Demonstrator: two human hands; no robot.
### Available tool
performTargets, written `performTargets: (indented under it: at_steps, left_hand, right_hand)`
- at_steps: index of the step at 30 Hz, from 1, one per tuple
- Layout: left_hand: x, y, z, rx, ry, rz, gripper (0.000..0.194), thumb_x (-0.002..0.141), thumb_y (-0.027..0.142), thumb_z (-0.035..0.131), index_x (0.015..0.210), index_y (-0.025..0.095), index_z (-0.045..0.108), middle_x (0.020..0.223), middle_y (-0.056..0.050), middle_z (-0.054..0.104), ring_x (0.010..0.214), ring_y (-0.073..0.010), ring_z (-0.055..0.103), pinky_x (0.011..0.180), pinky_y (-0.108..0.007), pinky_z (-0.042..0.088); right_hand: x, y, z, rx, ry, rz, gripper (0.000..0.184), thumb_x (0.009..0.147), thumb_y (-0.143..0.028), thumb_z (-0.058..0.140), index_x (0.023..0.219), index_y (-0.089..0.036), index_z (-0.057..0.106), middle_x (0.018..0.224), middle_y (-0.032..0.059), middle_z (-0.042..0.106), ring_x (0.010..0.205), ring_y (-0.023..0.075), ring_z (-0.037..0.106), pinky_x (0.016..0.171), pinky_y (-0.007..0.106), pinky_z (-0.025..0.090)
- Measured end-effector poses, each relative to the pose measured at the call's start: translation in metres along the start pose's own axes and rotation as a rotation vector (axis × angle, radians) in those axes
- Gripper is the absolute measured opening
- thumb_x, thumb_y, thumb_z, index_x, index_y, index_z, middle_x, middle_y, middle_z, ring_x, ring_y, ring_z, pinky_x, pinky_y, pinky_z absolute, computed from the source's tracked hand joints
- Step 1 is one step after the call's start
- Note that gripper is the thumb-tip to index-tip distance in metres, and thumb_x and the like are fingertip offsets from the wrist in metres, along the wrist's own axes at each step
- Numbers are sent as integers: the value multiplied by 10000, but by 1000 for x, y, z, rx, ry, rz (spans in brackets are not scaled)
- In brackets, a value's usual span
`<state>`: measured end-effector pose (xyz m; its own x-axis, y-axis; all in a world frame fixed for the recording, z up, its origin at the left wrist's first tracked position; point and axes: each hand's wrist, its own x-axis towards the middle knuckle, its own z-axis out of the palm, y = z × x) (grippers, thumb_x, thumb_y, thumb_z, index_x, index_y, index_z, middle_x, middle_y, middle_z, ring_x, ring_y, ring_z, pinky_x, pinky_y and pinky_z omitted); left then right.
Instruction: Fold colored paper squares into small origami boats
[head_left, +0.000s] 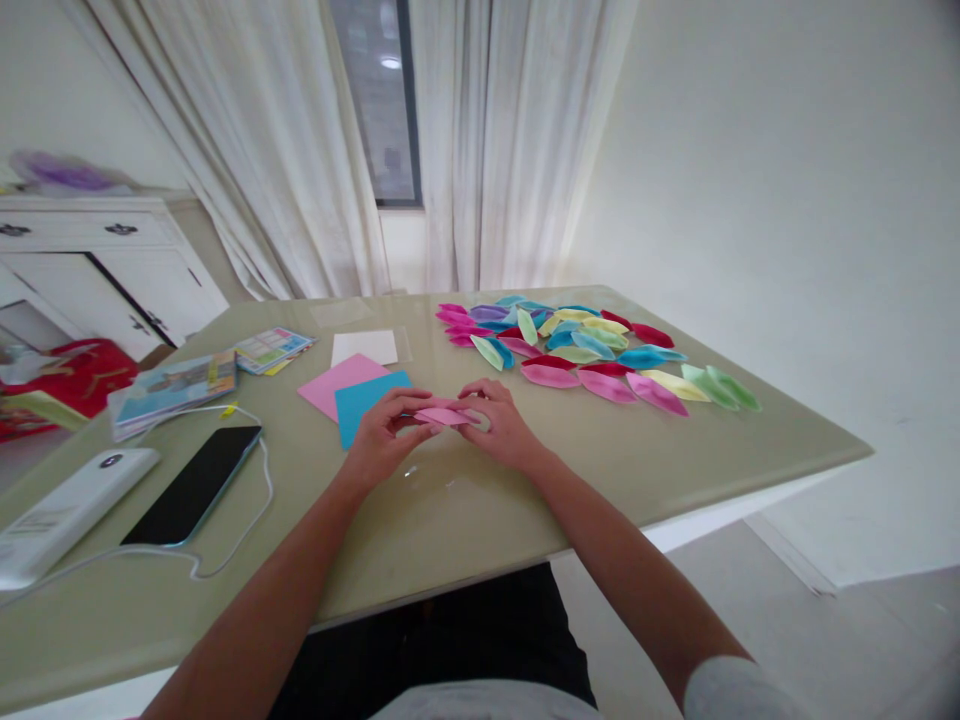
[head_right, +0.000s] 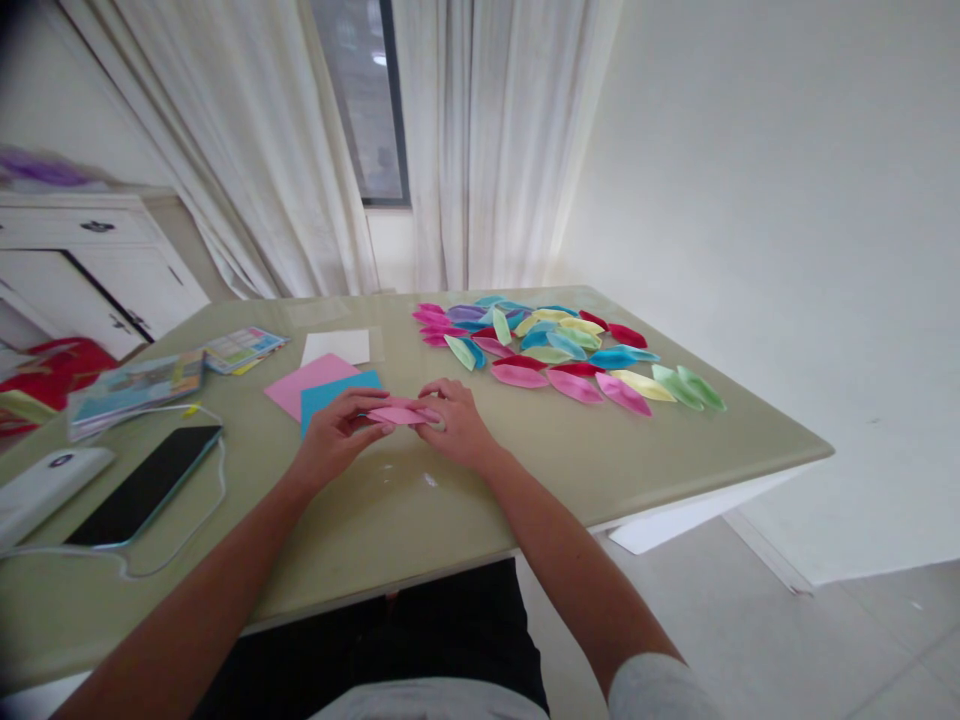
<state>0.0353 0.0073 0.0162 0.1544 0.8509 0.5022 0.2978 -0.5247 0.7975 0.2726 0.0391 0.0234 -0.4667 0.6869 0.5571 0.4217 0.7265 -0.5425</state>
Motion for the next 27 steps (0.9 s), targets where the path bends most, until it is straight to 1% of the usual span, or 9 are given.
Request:
performTargets:
  at_steps: [3, 6, 9, 13, 18, 23, 27]
  left_hand:
    - [0, 2, -1, 38, 9, 18, 356, 914, 472, 781, 1112, 178, 759, 1253, -113, 699, 1135, -264, 702, 926, -442, 640]
    - [0, 5, -1, 71, 1, 39, 342, 922, 490, 764, 1101, 199, 787, 1220, -111, 715, 1087, -248, 723, 888, -400, 659]
    - [-1, 7, 1, 101, -26, 68, 302, 942, 499, 734, 1074, 241, 817, 1184, -98, 737, 1036, -231, 735, 828, -346, 663]
    - [-1, 9, 3, 127, -51, 109, 268, 998, 463, 670, 1088, 264, 827, 1158, -90, 754, 1004, -217, 734, 753, -302, 632]
    - [1, 10, 4, 133, -64, 143, 282, 1032, 418, 637, 1139, 208, 793, 1156, -93, 751, 1011, -215, 730, 773, -327, 617]
    - [0, 13, 5, 147, -88, 165, 243, 1039, 383, 641, 1093, 178, 759, 1074, -66, 749, 958, -193, 720, 812, -357, 615]
    - [-3, 9, 6, 169, -53, 166, 244, 1029, 382, 661, 1131, 165, 708, 1048, -54, 736, 894, -181, 717, 801, -368, 622]
  right_hand:
    - [0, -1, 0, 13, 5, -10, 206, 902, -217, 790, 1105, -245, 786, 1145, 82, 673, 1131, 271, 610, 1060, 463, 418]
    - [1, -3, 1, 65, 2, -34, 196, 889, -222, 803, 1080, -230, 764, 1129, 79, 686, 1113, 264, 625, 1041, 442, 438]
    - [1, -6, 2, 143, -17, -56, 186, 895, -262, 805, 1061, -216, 734, 1066, 60, 726, 1030, 238, 664, 971, 399, 477]
    - [1, -10, 2, 230, -35, -43, 163, 961, -338, 741, 1046, -201, 719, 993, 45, 749, 927, 206, 686, 866, 346, 498]
    - [0, -11, 0, 308, -67, 13, 194, 964, -367, 738, 1057, -197, 741, 998, 50, 750, 929, 206, 684, 854, 338, 499]
    - [-2, -11, 0, 410, -105, 97, 300, 1020, -458, 652, 1098, -188, 757, 1009, 60, 733, 920, 197, 686, 746, 289, 514]
    - [-2, -12, 0, 456, -120, 126, 348, 1027, -502, 628, 1078, -188, 768, 977, 49, 729, 875, 181, 657, 750, 285, 493]
